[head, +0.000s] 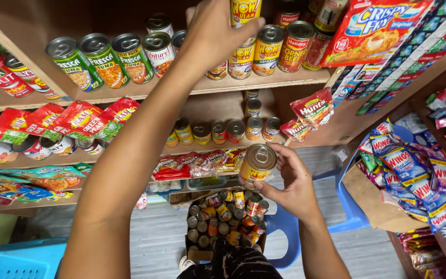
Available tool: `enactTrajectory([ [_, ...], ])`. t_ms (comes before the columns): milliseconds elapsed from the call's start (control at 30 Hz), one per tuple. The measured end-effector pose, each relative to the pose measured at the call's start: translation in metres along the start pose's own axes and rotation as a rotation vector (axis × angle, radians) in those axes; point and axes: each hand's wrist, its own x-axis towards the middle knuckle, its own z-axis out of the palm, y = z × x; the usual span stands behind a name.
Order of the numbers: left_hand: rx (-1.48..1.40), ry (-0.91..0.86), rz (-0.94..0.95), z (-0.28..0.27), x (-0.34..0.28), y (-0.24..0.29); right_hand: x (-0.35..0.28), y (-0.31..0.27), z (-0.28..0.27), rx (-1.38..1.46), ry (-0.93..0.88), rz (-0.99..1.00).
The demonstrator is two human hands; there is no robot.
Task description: Stocking shelves with various canned goods from a box.
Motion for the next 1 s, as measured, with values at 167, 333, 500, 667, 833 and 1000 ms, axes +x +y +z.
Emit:
enactTrajectory([
  [167, -0.393, 0.107, 0.030, 0.007, 0.020, -0.012, -0.008, 0.003, -0.009, -0.031, 0.054, 0.054],
  [333, -0.262, -0.032, -0.308, 0.031, 0.045, -0.038, -0.007, 0.011, -0.015, -0.030, 0.059, 0.033],
  [500, 0.002, -0.360, -0.487, 0.049, 0.061, -0.059, -0.008, 0.016, -0.017, -0.010, 0.074, 0.063],
  [667, 0.132, -0.634, -0.442, 0.067, 0.067, -0.072, -0.009, 0.018, -0.018, 0.005, 0.091, 0.063],
  [833, 0.107, -0.586, -0.340, 0.061, 0.060, -0.064, -0.007, 0.019, -0.018, 0.011, 0.087, 0.054],
  [1000, 0.080, -0.577, -0.291, 0.062, 0.062, -0.061, -0.006, 0.019, -0.016, 0.021, 0.094, 0.073],
])
